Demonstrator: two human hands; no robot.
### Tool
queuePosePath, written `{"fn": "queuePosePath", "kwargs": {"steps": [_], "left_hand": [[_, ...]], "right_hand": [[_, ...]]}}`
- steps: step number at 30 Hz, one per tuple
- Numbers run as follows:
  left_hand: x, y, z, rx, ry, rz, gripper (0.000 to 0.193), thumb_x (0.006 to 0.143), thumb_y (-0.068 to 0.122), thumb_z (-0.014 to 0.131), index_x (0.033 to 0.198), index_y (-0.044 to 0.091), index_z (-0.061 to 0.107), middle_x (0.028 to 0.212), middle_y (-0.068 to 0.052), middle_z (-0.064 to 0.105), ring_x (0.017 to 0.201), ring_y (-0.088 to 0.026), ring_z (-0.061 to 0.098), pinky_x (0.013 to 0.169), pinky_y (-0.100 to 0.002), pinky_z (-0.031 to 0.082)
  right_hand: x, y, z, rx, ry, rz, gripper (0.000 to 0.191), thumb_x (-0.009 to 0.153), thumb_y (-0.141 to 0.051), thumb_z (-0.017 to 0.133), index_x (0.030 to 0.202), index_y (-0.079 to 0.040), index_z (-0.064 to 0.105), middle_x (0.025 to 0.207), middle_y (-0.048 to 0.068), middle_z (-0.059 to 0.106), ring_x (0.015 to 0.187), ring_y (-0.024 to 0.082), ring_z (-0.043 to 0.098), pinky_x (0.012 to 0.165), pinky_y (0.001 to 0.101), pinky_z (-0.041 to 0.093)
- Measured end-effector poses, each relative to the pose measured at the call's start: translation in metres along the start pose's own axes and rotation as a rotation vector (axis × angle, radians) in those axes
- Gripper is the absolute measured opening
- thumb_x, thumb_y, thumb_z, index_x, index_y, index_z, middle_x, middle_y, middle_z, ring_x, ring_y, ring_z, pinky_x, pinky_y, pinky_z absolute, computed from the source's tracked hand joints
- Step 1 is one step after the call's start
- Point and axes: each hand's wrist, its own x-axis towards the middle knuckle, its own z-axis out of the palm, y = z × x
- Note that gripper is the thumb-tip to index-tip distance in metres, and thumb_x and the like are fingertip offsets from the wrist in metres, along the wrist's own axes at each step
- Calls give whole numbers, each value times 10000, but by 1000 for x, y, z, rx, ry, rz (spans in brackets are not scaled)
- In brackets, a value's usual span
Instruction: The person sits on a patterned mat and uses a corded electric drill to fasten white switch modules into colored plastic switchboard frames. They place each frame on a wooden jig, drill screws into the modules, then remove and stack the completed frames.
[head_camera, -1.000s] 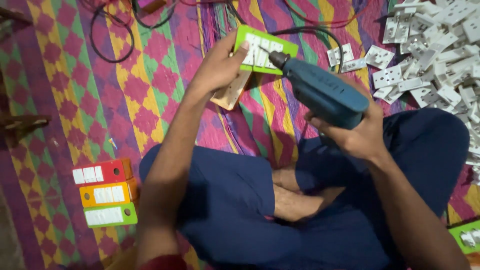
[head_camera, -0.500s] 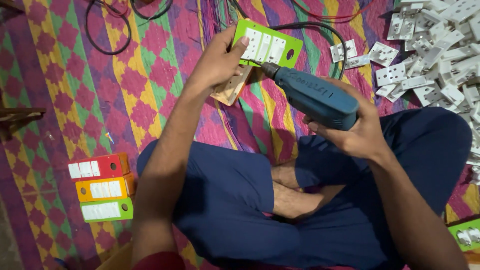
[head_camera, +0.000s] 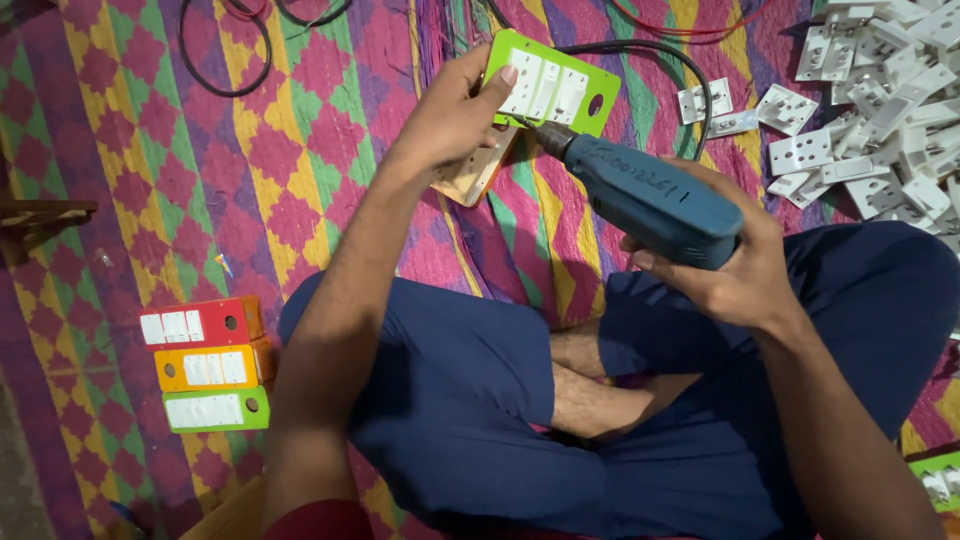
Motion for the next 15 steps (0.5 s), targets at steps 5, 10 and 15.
{"fn": "queuePosePath", "kwargs": {"steps": [5,10,15], "left_hand": [[1,-2,0,33,3,19,414,1081,303,526,1454,126,520,1162,-16,740,902,-75,689,606,-232,596],[2,-4,2,37,-16,35,392,1094,289,528,1441,107,545,1160,-30,735,899,-89,680,630,-236,594],[1,-3,2,20,-25,42,391,1089,279,515,1438,103,520,1164,-18,731,941,-73,696,632,-237,605]], "right_hand": [[1,4,1,48,-7,-21,768,825,29,811,1505,53,455,1253,166,693,1040,228,758,919,363,654],[-2,6,3,5,20,-26,786,812,36,818,1502,66,442,1297,196,671,1070,251,741,950,384,633],[-2,7,1,55,7,-33,750,837,20,807,1494,57,449,1309,180,664,1071,241,752,942,375,650]]}}
